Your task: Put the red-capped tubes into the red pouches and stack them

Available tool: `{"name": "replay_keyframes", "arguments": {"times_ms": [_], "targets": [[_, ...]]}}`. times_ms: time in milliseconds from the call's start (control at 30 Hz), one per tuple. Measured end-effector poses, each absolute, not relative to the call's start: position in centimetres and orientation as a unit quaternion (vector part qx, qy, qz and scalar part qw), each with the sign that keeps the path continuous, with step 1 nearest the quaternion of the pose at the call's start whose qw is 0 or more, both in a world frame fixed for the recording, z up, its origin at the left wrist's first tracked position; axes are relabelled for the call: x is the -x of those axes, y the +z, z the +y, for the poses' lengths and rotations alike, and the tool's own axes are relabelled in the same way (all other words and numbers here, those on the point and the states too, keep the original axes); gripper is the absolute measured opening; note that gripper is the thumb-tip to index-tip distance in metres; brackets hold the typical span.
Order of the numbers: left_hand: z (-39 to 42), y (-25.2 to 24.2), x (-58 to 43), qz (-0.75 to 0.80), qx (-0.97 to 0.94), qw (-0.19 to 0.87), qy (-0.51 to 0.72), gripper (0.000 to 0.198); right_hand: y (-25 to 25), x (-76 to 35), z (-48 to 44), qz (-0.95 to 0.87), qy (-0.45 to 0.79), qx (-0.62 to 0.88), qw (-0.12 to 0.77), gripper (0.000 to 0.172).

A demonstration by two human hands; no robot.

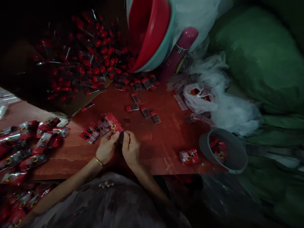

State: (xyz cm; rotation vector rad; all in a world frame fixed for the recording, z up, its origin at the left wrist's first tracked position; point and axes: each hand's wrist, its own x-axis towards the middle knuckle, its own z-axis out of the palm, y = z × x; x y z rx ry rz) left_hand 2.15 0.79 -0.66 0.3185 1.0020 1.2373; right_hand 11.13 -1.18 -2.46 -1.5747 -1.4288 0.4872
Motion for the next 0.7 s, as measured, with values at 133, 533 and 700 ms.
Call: {"name": "replay_keyframes", "arguments": {"times_ms": [133, 533, 700], "targets": [[1.2, -0.5, -2.0, 0.440, -0.195, 0.666, 0.570, 0.026, -2.4, -11.3, -1.0, -0.580, 0.182, 0.635, 0.477, 0.029], [0.0, -0.4, -2.6, 0.492, -0.276, 0.619, 0.546, 0.030, -2.6, -10.7, -1.0, -0.487, 0.278, 0.655, 0.506, 0.032], [1.2, -0.3, -1.7, 0.432, -0.232, 0.663, 0.566, 0.034, -2.5, -11.2, -1.0, -0.500, 0.326, 0.625, 0.503, 0.029]]}}
